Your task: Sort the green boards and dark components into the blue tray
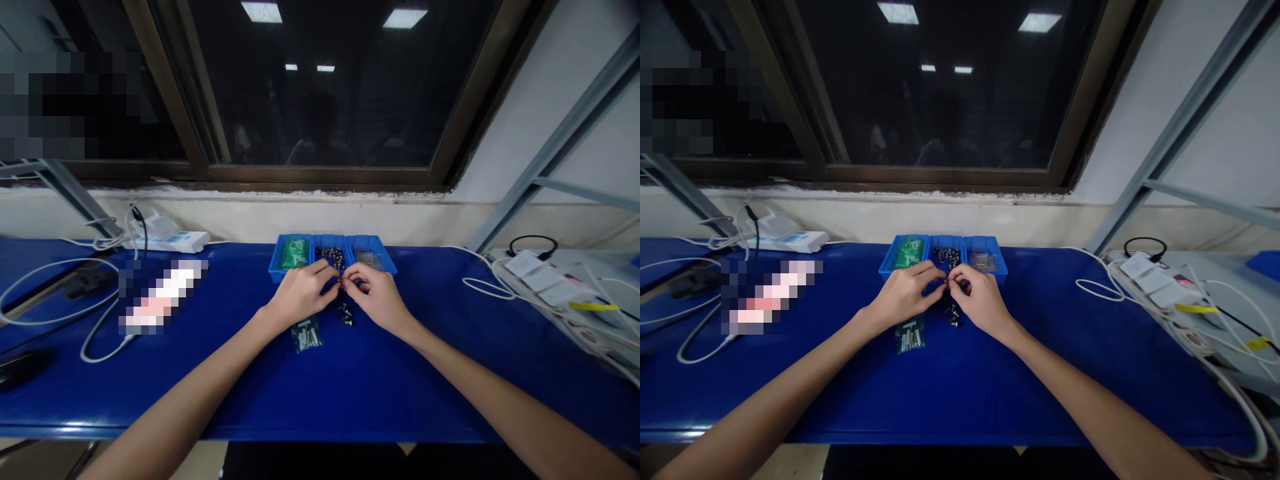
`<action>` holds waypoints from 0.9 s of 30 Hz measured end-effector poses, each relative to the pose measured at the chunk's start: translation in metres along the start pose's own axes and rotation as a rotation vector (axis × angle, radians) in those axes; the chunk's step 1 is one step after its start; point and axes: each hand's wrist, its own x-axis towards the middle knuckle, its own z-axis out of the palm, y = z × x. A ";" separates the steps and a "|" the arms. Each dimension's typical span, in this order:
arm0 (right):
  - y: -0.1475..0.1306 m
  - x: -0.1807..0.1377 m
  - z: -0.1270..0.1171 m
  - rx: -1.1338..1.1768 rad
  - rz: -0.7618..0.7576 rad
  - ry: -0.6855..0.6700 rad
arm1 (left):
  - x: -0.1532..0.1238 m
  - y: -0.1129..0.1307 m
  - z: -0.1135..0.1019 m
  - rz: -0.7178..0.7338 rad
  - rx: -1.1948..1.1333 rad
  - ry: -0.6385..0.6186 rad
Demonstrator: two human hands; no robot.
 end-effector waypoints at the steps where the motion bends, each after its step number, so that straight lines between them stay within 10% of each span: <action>1: -0.001 0.000 -0.001 0.001 0.003 0.008 | 0.001 0.000 0.000 -0.008 -0.015 0.003; 27: 0.005 0.000 0.006 0.077 0.069 -0.029 | -0.005 -0.002 0.015 -0.108 -0.061 0.043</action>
